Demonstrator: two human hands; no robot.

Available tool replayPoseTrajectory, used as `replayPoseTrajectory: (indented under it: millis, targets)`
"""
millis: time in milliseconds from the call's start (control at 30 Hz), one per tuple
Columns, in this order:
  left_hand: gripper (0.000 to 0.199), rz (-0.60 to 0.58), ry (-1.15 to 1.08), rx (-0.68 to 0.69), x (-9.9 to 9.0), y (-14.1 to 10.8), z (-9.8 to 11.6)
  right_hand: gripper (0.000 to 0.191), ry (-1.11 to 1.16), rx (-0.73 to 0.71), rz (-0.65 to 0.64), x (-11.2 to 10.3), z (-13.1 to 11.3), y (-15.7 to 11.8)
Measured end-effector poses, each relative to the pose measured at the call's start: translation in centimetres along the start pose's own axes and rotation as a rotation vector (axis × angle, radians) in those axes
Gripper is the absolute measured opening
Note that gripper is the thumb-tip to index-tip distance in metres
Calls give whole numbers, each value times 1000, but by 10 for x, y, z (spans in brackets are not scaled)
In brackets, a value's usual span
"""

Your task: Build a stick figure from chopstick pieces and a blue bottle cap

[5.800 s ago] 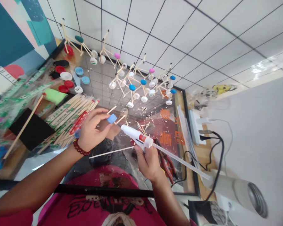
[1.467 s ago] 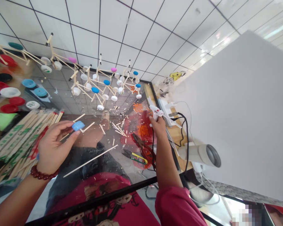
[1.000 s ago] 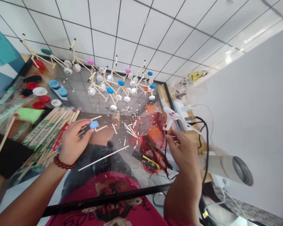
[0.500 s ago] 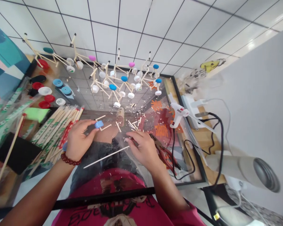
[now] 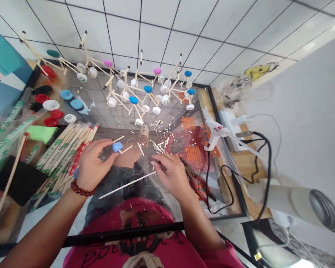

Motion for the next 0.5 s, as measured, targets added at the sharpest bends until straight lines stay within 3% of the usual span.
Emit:
replayPoseTrajectory:
  millis: [367,500]
  targets:
    - [20,-40,38,2,-2,0,1,21,-312,-152,75,4,5,-3]
    - [19,-27,-3,39,-2,1,-2,22,-365,-195,32,5,-1,3]
Point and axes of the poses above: each hand's wrist, its own y-axis towards the middle knuckle, its own x-axis out of the palm, z = x × y, the point moved 2 cm from there along y, towards the middle knuckle, and after that the axes turned 15 degrees about -z, right-handed, at the moved point
